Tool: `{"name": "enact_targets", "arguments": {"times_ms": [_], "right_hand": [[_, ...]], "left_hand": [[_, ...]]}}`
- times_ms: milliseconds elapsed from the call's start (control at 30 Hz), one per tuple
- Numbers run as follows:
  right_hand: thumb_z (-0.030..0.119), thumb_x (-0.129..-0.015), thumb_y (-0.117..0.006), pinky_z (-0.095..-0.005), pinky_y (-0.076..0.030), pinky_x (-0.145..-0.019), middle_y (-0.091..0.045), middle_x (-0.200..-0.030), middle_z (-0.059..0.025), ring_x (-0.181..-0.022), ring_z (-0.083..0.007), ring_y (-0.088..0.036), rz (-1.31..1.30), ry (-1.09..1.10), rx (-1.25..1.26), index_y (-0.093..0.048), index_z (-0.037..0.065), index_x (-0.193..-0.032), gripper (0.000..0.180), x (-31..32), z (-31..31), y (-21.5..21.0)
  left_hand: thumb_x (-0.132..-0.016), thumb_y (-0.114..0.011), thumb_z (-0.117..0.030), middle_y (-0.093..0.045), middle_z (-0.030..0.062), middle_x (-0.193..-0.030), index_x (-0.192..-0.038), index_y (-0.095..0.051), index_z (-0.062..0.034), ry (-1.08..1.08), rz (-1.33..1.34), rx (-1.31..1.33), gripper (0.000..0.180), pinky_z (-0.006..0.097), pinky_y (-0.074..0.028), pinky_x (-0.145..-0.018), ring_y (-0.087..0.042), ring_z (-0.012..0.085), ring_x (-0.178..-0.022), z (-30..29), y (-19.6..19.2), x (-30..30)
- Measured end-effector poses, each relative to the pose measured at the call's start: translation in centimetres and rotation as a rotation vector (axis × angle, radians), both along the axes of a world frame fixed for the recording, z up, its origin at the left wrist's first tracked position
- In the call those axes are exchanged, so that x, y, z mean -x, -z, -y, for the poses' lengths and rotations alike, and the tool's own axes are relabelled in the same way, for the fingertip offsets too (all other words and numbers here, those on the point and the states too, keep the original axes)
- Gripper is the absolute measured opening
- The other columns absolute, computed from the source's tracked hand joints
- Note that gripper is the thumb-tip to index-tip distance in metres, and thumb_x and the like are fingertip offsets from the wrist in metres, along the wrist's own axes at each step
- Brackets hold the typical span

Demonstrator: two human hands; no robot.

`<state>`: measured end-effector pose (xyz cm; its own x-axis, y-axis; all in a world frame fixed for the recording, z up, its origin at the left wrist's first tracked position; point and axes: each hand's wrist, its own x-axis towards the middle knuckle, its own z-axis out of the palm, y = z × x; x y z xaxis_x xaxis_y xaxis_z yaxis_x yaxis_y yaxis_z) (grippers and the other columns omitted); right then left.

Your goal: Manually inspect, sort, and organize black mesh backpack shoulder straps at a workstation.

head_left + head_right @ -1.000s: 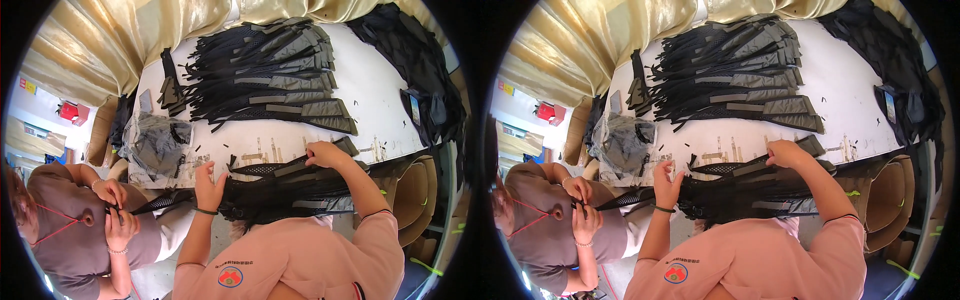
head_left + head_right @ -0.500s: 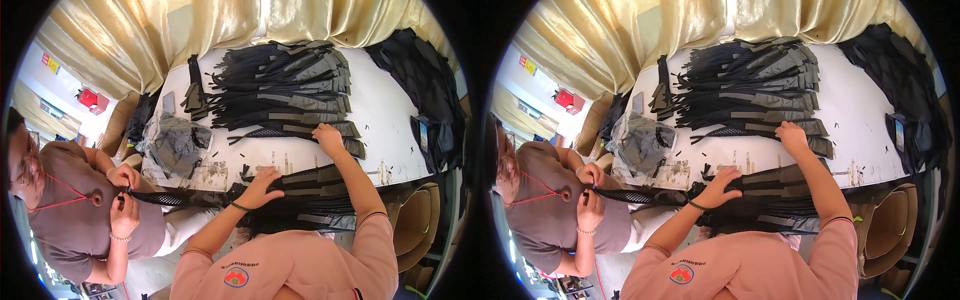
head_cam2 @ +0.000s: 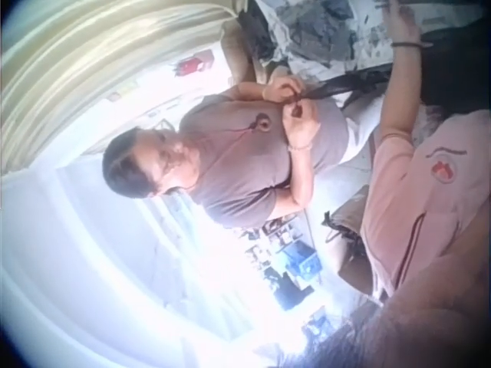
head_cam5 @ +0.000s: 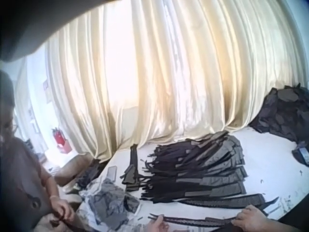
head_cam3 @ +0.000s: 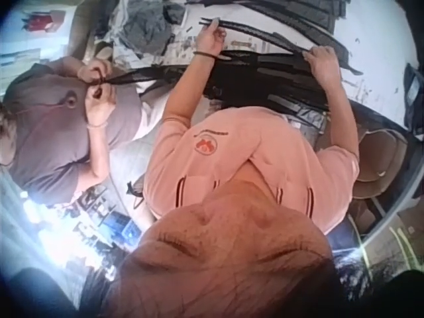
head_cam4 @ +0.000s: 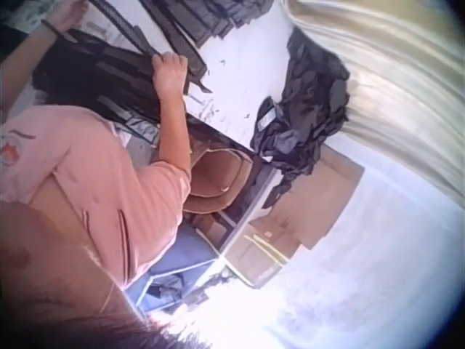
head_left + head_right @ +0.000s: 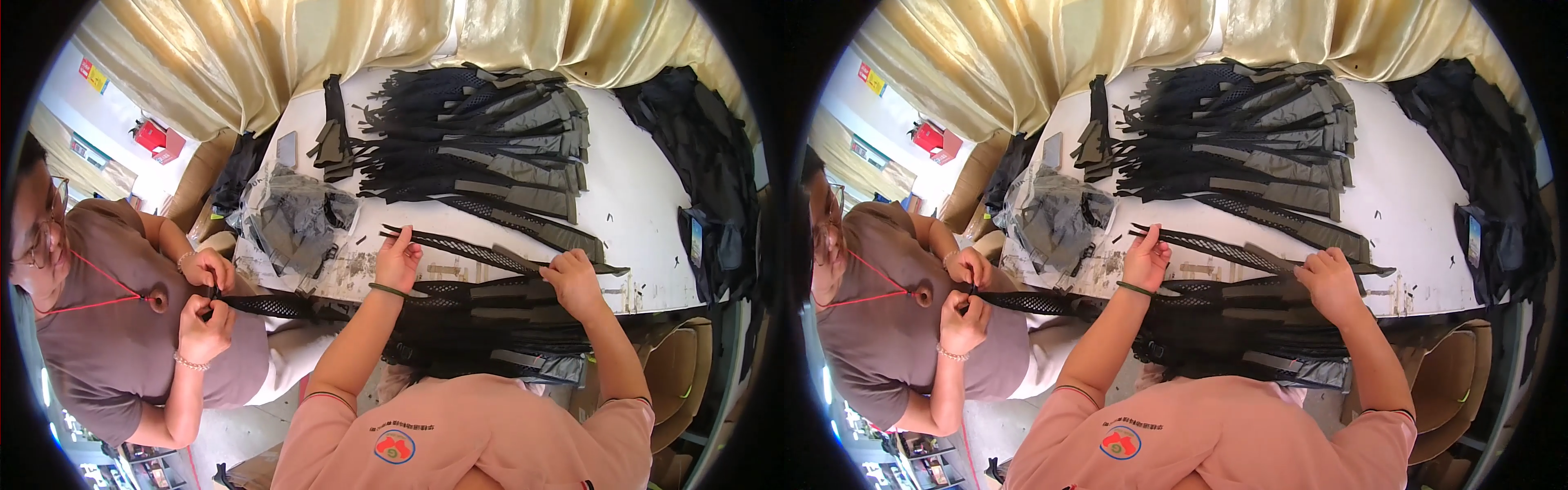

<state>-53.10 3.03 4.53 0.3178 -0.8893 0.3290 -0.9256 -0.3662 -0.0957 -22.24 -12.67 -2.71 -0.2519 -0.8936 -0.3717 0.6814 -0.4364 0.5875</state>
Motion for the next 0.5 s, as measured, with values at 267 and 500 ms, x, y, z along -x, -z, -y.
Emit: {"name": "enact_targets", "arguments": {"times_ms": [267, 500], "right_hand": [[0.016, -0.076, -0.071, -0.0394, -0.043, -0.092, -0.059, -0.112, -0.0177, -0.106, -0.0328, -0.054, 0.533, -0.020, -0.128, -0.052, 0.006, -0.123, 0.052, -8.6, 5.8, -0.2], [0.008, -0.085, -0.058, -0.0298, -0.047, -0.071, -0.062, -0.087, -0.0114, -0.076, -0.0205, -0.059, 1.126, -0.092, -0.589, -0.060, 0.002, -0.111, 0.026, -16.6, 10.7, 6.7]], "left_hand": [[-0.082, -0.067, -0.005, -0.061, 0.0022, -0.073, -0.084, -0.054, -0.0091, 0.051, 0.360, 0.226, 0.014, 0.023, -0.046, -0.050, -0.058, 0.0114, -0.056, -2.7, -1.4, -0.6], [-0.086, -0.064, -0.015, -0.058, -0.0015, -0.072, -0.088, -0.060, -0.0069, 0.106, 0.623, 0.279, 0.009, 0.021, -0.041, -0.051, -0.049, 0.0080, -0.053, 0.5, -1.7, -5.5]]}}
